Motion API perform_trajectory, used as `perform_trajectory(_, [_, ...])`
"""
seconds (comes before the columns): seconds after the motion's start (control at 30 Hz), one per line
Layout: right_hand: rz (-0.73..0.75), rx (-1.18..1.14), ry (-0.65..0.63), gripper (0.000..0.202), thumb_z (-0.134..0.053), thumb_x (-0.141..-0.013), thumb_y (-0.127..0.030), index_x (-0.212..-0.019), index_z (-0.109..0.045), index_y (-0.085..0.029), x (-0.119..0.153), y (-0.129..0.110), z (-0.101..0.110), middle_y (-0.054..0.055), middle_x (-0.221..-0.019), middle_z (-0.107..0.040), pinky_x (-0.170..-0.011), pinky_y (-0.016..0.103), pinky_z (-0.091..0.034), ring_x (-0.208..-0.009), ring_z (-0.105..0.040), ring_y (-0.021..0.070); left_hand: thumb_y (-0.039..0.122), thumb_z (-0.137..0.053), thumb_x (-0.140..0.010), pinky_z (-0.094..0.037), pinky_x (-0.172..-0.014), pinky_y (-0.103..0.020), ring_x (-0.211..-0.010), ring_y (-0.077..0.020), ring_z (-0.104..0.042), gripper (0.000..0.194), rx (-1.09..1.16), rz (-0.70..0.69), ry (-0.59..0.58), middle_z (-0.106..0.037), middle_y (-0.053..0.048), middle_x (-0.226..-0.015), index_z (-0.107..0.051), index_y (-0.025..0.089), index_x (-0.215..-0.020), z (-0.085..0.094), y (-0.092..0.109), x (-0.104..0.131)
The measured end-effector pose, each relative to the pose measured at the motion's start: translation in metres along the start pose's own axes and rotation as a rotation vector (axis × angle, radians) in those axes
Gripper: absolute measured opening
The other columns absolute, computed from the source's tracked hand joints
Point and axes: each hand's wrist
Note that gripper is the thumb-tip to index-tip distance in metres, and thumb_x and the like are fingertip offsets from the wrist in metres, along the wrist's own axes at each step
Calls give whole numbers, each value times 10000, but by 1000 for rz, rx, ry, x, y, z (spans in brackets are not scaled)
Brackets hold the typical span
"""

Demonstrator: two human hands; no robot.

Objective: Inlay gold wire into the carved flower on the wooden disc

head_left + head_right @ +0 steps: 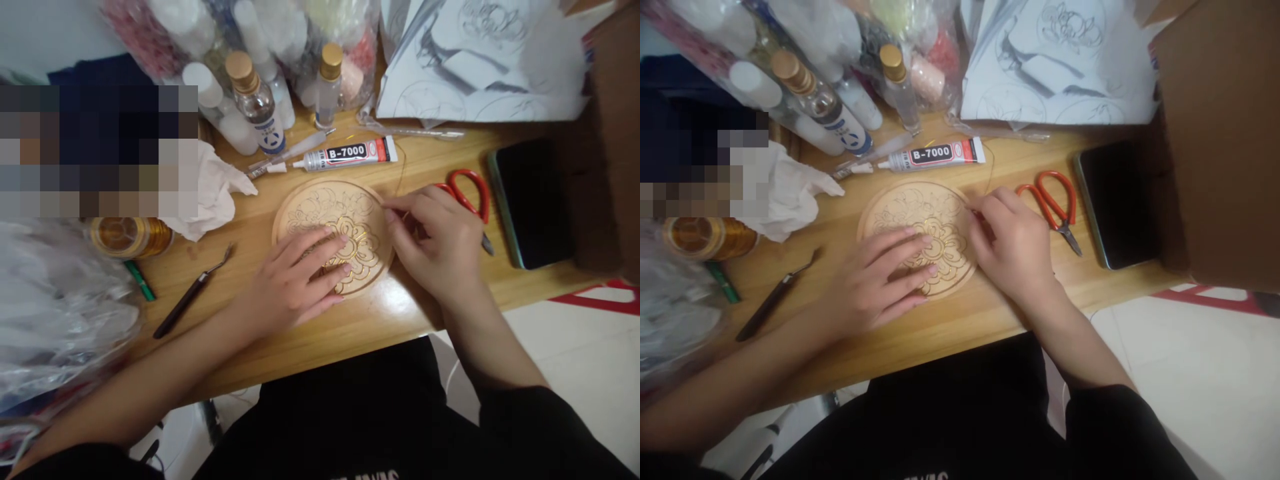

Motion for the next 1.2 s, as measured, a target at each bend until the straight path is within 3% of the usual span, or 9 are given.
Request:
perform_trajectory(0.23, [-1, -32, 16, 176, -520, -863, -258, -883, -689, -215, -1, -1, 0, 29, -731, -631, -589, 316, -433, -649, -568, 171, 325, -606, -896, -466, -1022, -522, -1304, -333, -445, 315, -15, -18, 6, -520, -154, -1373, -616, 143, -1153, -1, -1, 2])
perform_trajectory(0.4, [34, -29, 26, 178, -521, -879, -255, -879, -691, -201, -1, 1, -1, 32, -698, -615, -580, 314, -434, -639, -561, 170, 352, -558, -920, -481, -1014, -485, -1293, -294, -460, 407, -32, -34, 84, -560, -139, -1329, -543, 138, -1266, -4, -2, 3])
perform_trajectory(0.97, [61, 10, 16, 188, -526, -881, -252, -885, -701, -184, 0, 1, 0, 20, -641, -618, -567, 282, -419, -605, -567, 154, 315, -590, -909, -469, -1017, -502, -1261, -311, -479, 275, -30, -18, 25, -569, -145, -1313, -634, 124, -1102, -1, 1, 1])
perform_trajectory(1.2, [71, 25, 22, 162, -546, -874, -230, -905, -700, -192, 2, 2, 0, 39, -727, -708, -578, 284, -469, -629, -631, 166, 330, -590, -908, -465, -1009, -523, -1270, -318, -464, 283, -17, -19, -8, -559, -157, -1322, -642, 129, -1101, 2, -1, -2])
Point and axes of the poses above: each hand's wrist, its own x-axis away from the middle knuckle, its own z-axis out of the back of the hand, y = z × x
